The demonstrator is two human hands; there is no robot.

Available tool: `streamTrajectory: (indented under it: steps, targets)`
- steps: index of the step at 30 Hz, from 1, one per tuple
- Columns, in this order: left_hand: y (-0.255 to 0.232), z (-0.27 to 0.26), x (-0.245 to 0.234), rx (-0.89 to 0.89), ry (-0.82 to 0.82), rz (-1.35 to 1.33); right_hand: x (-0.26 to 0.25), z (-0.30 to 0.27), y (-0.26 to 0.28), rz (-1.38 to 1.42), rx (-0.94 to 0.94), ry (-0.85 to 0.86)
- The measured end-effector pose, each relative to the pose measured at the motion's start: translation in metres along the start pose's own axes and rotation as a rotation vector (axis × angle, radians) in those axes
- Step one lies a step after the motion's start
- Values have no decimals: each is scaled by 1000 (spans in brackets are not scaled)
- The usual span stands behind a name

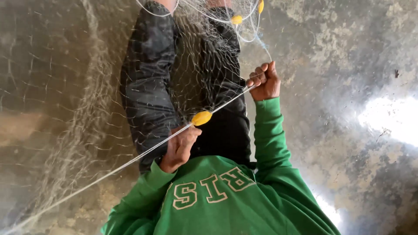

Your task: The person repairs a fishing net by cutting sections of the net with scissors while holding the net and a stick, then spreading and shifting the net by hand.

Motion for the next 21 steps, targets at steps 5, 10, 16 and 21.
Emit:
streamTrajectory:
  steps: [5,10,16,21]
  targets:
    - [-42,18,-4,-31,-38,-35,-8,17,8,-82,-33,-12]
    - [-51,27,-28,43,-180,153,-8,14,9,-156,-40,-56]
    - [-82,43,-54,47,-401,102,-14,11,10,-172,-46,-69]
    - [-80,28,-98,2,-632,23,-19,11,15,-188,-57,-103]
Point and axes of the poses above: each hand's wrist, its own z-axis towards the middle knuckle, its own x-axis out of the palm, y = z × x, the point moved 9 cm from there along z, towards the middle knuckle, and after that the axes turned 3 degrees about z, right-handed, at the moved point
